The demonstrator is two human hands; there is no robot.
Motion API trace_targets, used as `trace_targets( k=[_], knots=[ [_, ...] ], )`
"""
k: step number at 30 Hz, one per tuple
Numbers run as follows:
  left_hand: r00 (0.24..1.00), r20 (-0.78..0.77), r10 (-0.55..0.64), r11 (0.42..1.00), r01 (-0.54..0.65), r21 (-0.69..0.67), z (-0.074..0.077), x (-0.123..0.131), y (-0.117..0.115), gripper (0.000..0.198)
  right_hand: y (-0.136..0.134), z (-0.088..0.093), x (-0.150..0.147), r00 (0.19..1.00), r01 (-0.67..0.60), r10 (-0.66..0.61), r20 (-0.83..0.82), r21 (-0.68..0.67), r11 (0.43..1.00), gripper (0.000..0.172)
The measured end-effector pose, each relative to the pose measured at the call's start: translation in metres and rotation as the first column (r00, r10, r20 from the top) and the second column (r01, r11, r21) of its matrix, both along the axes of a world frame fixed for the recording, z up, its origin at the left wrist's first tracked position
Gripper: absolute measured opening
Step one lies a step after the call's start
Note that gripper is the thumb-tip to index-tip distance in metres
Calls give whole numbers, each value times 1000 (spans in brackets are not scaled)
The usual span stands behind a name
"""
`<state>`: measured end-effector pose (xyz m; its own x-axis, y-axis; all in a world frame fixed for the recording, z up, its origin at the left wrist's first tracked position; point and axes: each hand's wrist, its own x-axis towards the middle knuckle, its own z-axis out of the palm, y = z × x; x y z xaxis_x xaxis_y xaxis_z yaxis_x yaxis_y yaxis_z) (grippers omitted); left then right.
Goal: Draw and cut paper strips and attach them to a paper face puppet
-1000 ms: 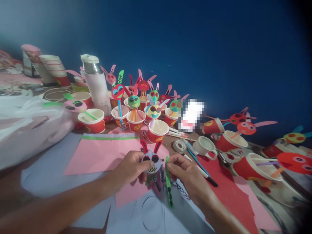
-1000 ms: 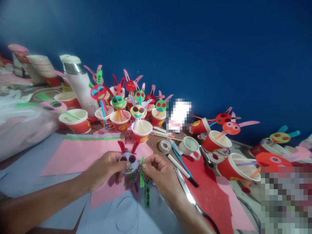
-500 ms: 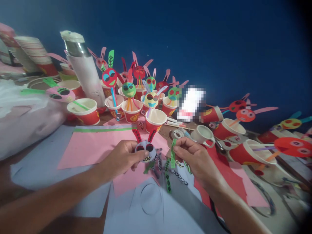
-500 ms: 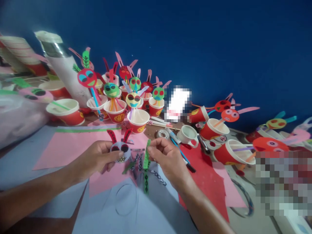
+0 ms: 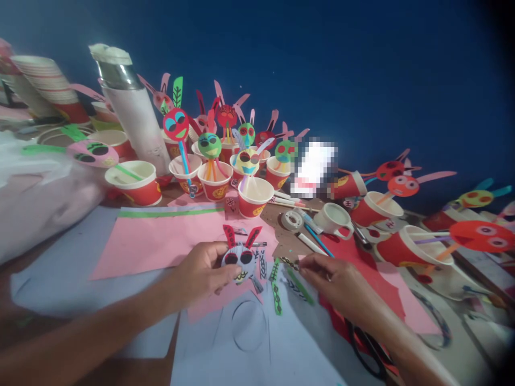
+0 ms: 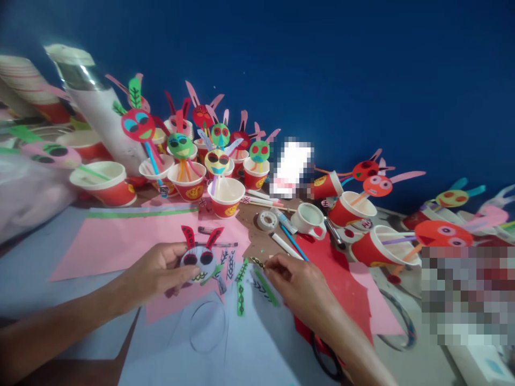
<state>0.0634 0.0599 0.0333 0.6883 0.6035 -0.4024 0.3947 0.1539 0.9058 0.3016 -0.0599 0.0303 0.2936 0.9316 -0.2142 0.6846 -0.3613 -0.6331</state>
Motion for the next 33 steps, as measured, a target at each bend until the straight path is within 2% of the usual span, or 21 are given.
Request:
trace_targets(
  k=[3, 12, 18, 25, 29, 33],
  knots=[
    [1000, -3, -6, 1000, 6, -9, 0, 2, -1, 14, -1, -4, -2, 985, 38, -48, 167, 61, 997, 18],
    [999, -36, 10, 997, -7, 83, 6, -4, -3, 14, 5, -7, -3, 968, -65, 7, 250, 225, 972, 18],
    [996, -28, 82, 987, -77, 138, 0, -8, 6, 20, 7, -18, -12, 924, -256, 125, 361, 343, 904, 19],
    [989, -29, 146, 981, -140, 137, -7, -9, 12, 25, 18, -9, -36, 871, -420, 249, 422, 380, 824, 21],
    [991, -20, 129, 983, -126, 135, -3, -8, 11, 21, 24, -10, -53, 818, -490, 294, 495, 331, 806, 21],
    [992, -22, 122, 984, -118, 133, 0, -9, 10, 20, 29, -18, -61, 767, -531, 319, 556, 273, 802, 21]
  ],
)
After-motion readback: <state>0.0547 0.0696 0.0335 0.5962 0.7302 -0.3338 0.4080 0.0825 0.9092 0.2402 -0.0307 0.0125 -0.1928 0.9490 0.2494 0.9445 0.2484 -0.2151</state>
